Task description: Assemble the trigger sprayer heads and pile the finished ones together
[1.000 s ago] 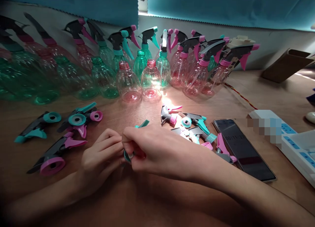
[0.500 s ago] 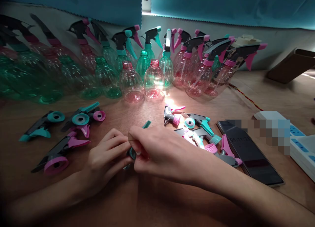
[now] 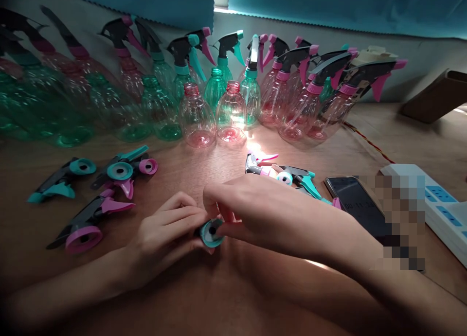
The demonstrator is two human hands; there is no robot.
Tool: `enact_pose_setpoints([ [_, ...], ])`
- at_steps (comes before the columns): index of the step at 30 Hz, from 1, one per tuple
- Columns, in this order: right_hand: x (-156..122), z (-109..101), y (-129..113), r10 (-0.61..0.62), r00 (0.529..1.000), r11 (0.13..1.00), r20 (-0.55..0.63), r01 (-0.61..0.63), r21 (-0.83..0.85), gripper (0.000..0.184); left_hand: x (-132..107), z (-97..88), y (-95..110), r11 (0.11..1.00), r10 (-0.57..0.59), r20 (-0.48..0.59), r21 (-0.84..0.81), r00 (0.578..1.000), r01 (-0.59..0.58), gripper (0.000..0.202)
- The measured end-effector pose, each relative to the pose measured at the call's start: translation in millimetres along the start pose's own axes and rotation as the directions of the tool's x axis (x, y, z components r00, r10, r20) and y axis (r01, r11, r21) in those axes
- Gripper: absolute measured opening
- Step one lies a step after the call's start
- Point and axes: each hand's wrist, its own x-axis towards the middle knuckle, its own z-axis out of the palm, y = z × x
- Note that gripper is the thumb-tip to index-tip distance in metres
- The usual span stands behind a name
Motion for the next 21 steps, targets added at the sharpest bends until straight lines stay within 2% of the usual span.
enact_pose_setpoints([
  [5, -0.4, 3.8, -6.9, -0.124, 0.992, 0.971, -0.025, 0.117, -0.208, 0.012, 0.4, -3.4, 0.0, 0.976, -0.181, 0.07, -0.107, 0.981, 0.188, 0.021],
  [10, 4.4, 8.9, -4.3, -0.209, 0.967, 0.965, -0.143, 0.18, -0.193, 0.013, 1.1, -5.0, -1.0, 0.924, -0.341, 0.039, -0.17, 0.939, 0.342, 0.024],
  [16, 7.8, 13.7, 5.9, -0.209, 0.961, 0.976, -0.179, 0.217, 0.024, 0.017, -1.7, -3.1, -4.1, 0.949, -0.264, 0.036, -0.167, 0.964, 0.266, 0.014],
  [21, 10.8, 14.1, 9.7, -0.058, 0.985, 0.962, -0.161, 0.099, 0.256, 0.016, -1.3, -0.4, -4.9, 0.954, -0.236, -0.041, -0.198, 0.971, 0.223, 0.01],
])
